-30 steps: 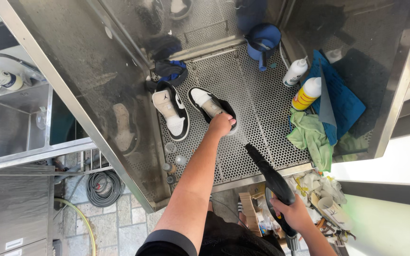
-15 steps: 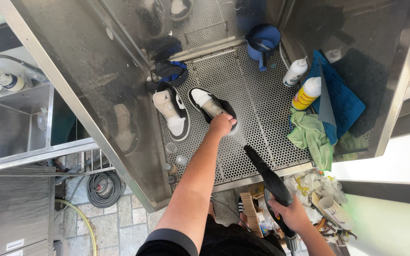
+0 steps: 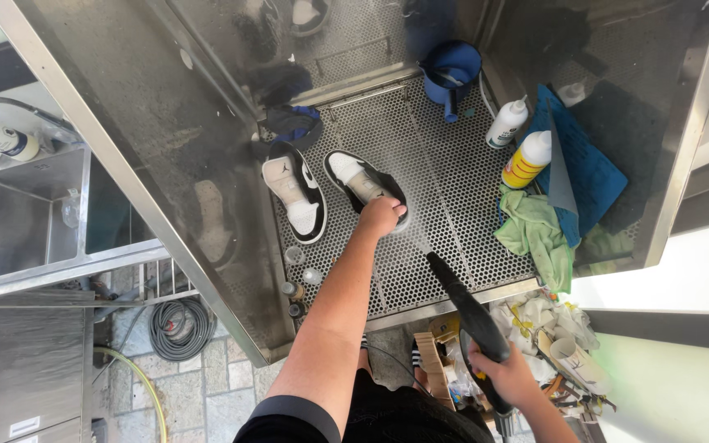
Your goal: The person scrubs a black and white sneaker with a white sponge at a stainless steel sink, then moves to a metal grate area to rinse the shoe with a high-pressure water spray. The person handles the shoe and sponge throughout, rinsing both sides of the sneaker.
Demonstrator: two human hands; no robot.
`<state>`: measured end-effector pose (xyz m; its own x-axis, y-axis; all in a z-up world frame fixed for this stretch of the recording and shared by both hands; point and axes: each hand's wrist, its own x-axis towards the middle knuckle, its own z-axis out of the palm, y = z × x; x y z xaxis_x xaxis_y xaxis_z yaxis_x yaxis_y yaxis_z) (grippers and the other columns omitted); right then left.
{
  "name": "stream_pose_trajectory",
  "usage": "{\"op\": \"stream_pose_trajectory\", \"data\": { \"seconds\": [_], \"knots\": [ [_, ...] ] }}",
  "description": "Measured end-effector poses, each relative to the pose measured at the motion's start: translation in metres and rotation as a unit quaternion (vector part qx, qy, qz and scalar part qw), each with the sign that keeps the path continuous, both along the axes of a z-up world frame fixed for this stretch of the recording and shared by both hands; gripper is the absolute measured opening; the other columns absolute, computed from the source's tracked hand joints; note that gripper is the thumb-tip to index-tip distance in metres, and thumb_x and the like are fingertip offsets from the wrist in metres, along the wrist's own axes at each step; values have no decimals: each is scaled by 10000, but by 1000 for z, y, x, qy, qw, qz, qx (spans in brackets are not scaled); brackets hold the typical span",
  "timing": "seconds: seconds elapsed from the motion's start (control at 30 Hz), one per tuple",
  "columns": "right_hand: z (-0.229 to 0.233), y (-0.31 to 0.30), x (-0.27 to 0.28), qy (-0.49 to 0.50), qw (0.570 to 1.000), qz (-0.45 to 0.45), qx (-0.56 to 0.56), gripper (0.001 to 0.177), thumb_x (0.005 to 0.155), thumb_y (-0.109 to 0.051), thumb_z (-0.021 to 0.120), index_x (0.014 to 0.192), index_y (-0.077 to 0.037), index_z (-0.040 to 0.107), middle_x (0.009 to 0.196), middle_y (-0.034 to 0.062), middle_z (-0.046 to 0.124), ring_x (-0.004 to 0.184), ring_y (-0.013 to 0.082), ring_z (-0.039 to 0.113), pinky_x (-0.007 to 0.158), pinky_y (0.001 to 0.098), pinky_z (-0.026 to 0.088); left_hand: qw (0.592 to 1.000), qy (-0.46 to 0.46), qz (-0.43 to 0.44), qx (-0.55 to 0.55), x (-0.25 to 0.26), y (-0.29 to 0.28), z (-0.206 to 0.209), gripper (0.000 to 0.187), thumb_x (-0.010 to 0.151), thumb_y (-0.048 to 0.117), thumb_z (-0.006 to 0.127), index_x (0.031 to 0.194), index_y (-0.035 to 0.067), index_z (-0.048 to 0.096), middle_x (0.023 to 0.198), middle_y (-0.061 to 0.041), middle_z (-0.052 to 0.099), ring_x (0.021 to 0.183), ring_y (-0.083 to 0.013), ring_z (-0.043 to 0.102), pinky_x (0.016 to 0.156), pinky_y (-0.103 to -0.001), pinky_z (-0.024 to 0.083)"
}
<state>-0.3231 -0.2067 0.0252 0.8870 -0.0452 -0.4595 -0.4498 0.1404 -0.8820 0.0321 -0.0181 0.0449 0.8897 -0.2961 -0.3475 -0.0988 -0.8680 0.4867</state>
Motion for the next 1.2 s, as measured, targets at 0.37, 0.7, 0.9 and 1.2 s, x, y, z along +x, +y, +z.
{"op": "stream_pose_trajectory", "data": {
  "seconds": [0.37, 0.7, 0.9, 1.2],
  "knots": [
    [-24, -29, 1, 38, 998, -20, 43, 200, 821, -68, 718, 1007, -4, 681, 874, 103, 705, 834, 222, 693, 835, 391, 547, 952, 72, -209, 211, -34, 31, 46, 410, 882, 487, 682, 1013, 115, 795, 1049, -101, 765, 966, -283, 731, 873, -427, 573],
    [-52, -39, -7, 12, 998, -22, 50, 207, 814, -60, 724, 1002, 12, 676, 840, 104, 695, 800, 224, 689, 789, 387, 543, 903, -160, -310, 252, -30, 77, 29, 194, 794, 188, 733, 946, 97, 812, 983, -88, 748, 977, -300, 690, 898, -428, 553],
    [-54, -38, -10, -20, 999, -18, 37, 187, 826, -62, 722, 984, 18, 664, 827, 99, 687, 781, 219, 684, 773, 381, 549, 963, -197, -42, 180, -16, 64, 21, 222, 911, 176, 666, 1061, 34, 747, 1093, -126, 721, 1144, -287, 611, 1014, -470, 440],
    [-41, -34, -30, 11, 998, -60, 17, 194, 814, -39, 711, 998, 8, 672, 881, 93, 698, 797, 221, 705, 766, 383, 561, 981, -137, 140, -12, 15, 15, -11, 354, 734, 37, 779, 1046, 138, 645, 1134, -154, 588, 1093, -360, 614, 1017, -478, 290]
  ]
}}
